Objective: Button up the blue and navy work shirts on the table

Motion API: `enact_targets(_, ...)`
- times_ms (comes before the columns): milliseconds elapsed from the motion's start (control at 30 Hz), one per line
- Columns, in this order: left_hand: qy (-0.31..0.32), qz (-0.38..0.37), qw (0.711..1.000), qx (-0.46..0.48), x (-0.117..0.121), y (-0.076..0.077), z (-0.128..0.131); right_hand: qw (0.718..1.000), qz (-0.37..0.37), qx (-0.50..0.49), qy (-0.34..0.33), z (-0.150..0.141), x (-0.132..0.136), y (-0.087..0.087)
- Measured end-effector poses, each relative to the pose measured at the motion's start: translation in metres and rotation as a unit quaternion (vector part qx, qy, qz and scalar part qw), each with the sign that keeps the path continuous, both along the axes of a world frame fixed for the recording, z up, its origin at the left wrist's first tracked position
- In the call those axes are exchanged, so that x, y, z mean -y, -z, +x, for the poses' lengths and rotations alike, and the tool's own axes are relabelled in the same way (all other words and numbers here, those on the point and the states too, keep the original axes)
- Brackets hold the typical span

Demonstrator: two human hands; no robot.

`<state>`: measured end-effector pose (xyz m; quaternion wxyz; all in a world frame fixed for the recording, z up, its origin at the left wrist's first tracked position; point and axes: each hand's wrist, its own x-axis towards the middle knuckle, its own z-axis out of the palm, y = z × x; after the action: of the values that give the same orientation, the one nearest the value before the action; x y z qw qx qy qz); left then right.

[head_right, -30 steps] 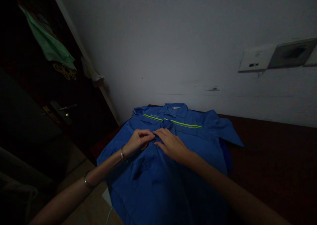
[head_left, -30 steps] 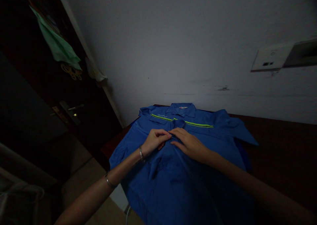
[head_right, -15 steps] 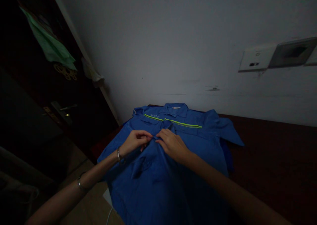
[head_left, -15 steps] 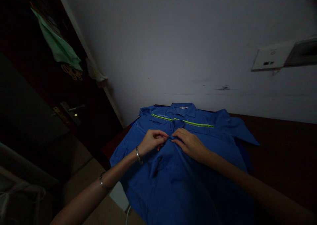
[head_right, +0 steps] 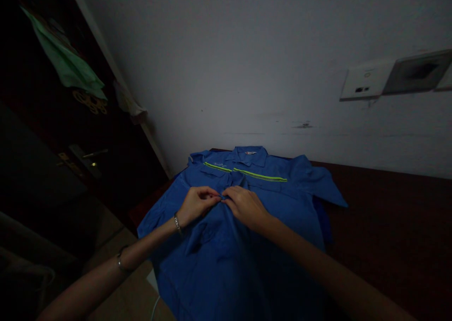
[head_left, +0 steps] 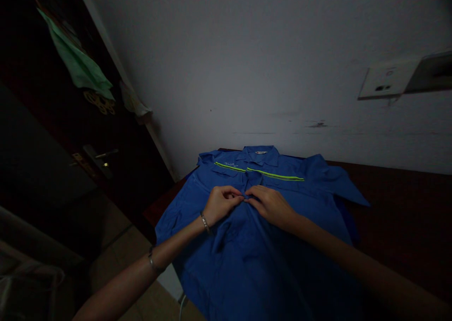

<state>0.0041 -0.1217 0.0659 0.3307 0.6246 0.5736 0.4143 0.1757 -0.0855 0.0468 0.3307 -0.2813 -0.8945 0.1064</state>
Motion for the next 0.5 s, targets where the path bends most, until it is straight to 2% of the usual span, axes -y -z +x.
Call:
enact_targets(167, 0.004, 0.080, 0.994, -0.073, -0.0019, 0.0024, -0.0011, 1.000, 0.000, 0.002, 0.008, 0.0010, 0.0000, 0.0012)
enact_targets(367, 0.018, 0.111, 0.989, -0.099, -0.0003, 0.0019, -0.0027, 1.000, 0.006, -0.007, 0.024, -0.0011, -0.0011, 0.0072)
enact_targets(500, 0.024, 0.132, 0.985, -0.106, 0.0026, 0.0009, -0.0013, 0.999, 0.035, -0.009, 0.008, -0.0027, 0.0005, 0.0083)
